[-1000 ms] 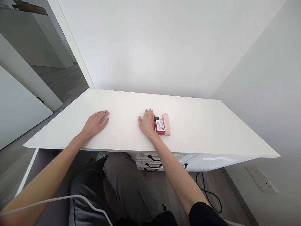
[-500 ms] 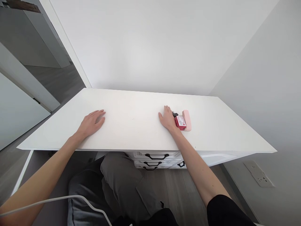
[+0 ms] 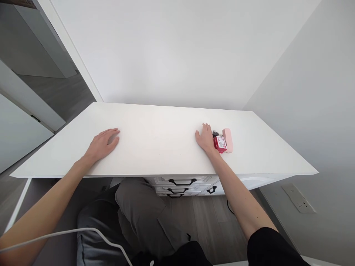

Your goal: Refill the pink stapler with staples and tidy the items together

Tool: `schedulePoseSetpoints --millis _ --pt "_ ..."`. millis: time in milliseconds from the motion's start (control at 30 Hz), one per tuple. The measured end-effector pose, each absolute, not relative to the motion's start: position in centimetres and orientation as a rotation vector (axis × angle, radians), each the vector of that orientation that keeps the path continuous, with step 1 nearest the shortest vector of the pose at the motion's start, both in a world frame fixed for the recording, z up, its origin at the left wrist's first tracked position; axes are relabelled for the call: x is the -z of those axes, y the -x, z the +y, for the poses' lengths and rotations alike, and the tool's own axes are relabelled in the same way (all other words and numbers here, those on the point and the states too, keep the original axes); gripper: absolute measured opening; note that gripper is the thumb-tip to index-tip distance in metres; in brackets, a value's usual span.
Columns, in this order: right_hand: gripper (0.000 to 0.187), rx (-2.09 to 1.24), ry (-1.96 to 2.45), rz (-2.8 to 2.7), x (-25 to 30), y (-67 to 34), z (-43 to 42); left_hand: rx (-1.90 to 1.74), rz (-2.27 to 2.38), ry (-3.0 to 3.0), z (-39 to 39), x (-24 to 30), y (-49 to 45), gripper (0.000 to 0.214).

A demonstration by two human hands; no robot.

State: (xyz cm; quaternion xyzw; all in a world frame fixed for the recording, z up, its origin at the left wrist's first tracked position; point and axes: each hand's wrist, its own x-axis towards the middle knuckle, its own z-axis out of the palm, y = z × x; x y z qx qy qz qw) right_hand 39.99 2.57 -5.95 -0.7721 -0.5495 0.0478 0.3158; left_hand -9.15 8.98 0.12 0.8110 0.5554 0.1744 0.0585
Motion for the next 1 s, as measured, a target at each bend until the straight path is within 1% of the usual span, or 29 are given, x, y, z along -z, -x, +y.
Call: schedulePoseSetpoints --millis 200,400,1000 --pt "0.070 -0.129 1.989 -1.512 5.4 -40.1 1.7 -0.548 1.670 -2.458 9.1 0.0 9.2 0.059" --pt "0.065 -0.149 1.912 -1.658 5.0 -39.5 -1.2 -0.527 1.678 -2.442 9.1 -0.1 9.1 0.061" --pt "0.065 -0.245 1.888 -1.644 3.2 -39.7 -2.8 -0.513 1.688 -2.442 9.0 -0.4 9.0 0.061"
